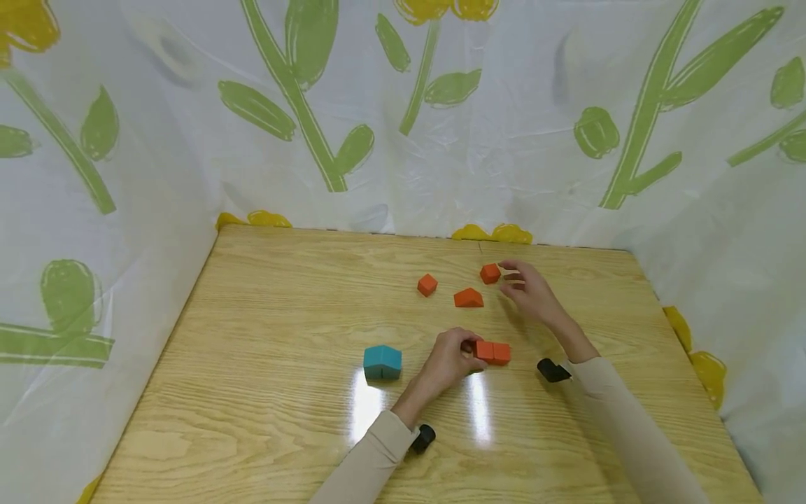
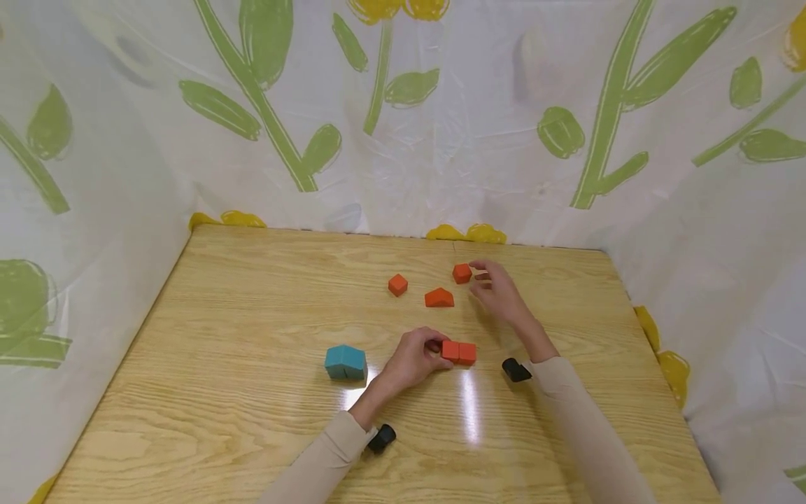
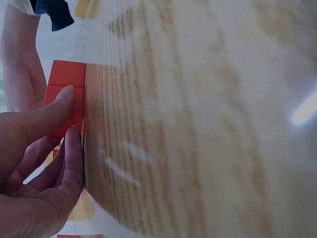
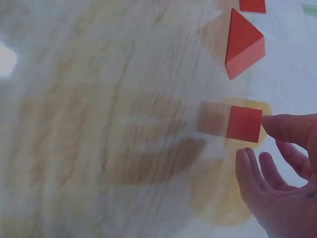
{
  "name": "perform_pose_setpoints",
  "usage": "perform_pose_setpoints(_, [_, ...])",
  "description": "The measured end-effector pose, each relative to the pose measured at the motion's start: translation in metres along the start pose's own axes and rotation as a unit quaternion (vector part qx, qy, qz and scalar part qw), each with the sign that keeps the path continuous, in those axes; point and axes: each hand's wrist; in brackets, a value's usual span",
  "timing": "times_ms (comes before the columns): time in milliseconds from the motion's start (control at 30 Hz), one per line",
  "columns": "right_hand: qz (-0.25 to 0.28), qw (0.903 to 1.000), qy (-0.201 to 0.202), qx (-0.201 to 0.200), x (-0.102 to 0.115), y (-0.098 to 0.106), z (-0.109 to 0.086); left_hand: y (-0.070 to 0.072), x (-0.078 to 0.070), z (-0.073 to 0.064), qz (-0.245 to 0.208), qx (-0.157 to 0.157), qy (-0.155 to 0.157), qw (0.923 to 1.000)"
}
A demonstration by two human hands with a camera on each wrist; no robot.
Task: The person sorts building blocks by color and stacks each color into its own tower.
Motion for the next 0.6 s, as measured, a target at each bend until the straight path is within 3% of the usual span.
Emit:
perform_pose_setpoints(433, [-0.046,0.9983,0.036,0.007,-0.003,-0.014,0.013,-0.004,0.001,-0.001,0.0,-0.013,-0.011,0.9999])
perform_pose_setpoints(600, [-0.049,0.9984,0.025,0.01,-0.003,-0.015,0.014,-0.003,0.002,-0.001,-0.003,-0.016,-0.005,0.9998])
Point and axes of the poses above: each hand's wrist, its own z-axis towards the middle knuckle, its own y-axis out of the back of the hand, x = y × z, and after that the axes turned 15 degrees about -x, right-handed
